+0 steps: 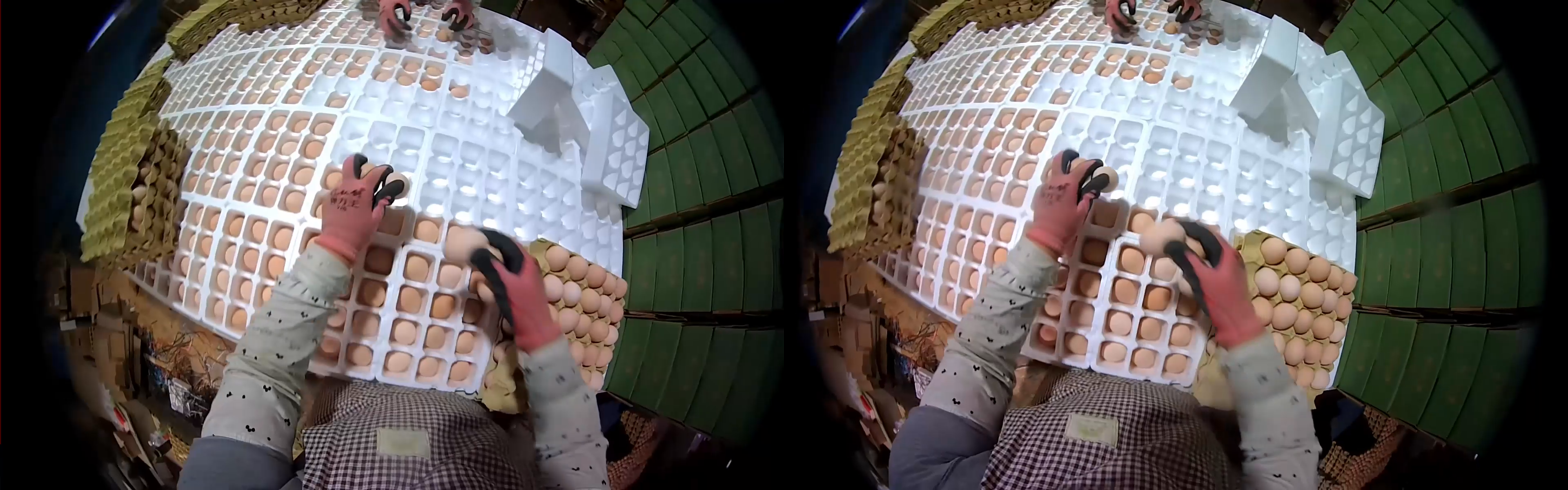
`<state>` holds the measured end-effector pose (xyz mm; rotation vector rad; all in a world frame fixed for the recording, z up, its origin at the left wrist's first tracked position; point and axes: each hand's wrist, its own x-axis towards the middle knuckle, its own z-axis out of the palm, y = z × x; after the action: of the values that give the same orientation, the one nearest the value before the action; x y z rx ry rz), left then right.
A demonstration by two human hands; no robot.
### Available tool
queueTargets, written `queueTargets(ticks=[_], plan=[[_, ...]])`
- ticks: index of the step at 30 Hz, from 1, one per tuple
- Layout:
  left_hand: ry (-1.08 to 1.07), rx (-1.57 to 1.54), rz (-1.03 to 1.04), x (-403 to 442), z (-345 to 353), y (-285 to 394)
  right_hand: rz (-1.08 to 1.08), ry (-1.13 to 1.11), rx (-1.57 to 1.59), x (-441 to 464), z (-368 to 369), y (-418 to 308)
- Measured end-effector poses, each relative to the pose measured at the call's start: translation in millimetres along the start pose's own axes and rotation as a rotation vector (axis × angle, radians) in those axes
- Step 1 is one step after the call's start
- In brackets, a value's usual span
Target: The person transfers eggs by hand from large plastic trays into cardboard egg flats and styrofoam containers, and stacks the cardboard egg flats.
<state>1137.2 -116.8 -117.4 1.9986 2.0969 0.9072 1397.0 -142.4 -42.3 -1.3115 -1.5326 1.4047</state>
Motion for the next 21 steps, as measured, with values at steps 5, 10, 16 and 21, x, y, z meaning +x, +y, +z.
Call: queueTargets(ticks=[5, 10, 16, 21], plan=[[-0.487, 0.292, 0.041, 48.9, 6.7, -29.2, -0.175, 0.172, -1.169, 92.9, 42.9, 47.8], [0.056, 0.065, 0.050, 78.0, 27.0, -90.5, -0.106, 0.226, -1.351, 107.8, 21.6, 49.7], [0.080, 0.317, 0.237, 72.6, 66.5, -126.6, -0.221, 0.453, -1.146, 105.1, -26.7, 74.8], [0.029, -0.195, 0.260, 67.0, 41.5, -77.9, -0.031, 0.623, -0.270, -37.4, -113.5, -62.6]])
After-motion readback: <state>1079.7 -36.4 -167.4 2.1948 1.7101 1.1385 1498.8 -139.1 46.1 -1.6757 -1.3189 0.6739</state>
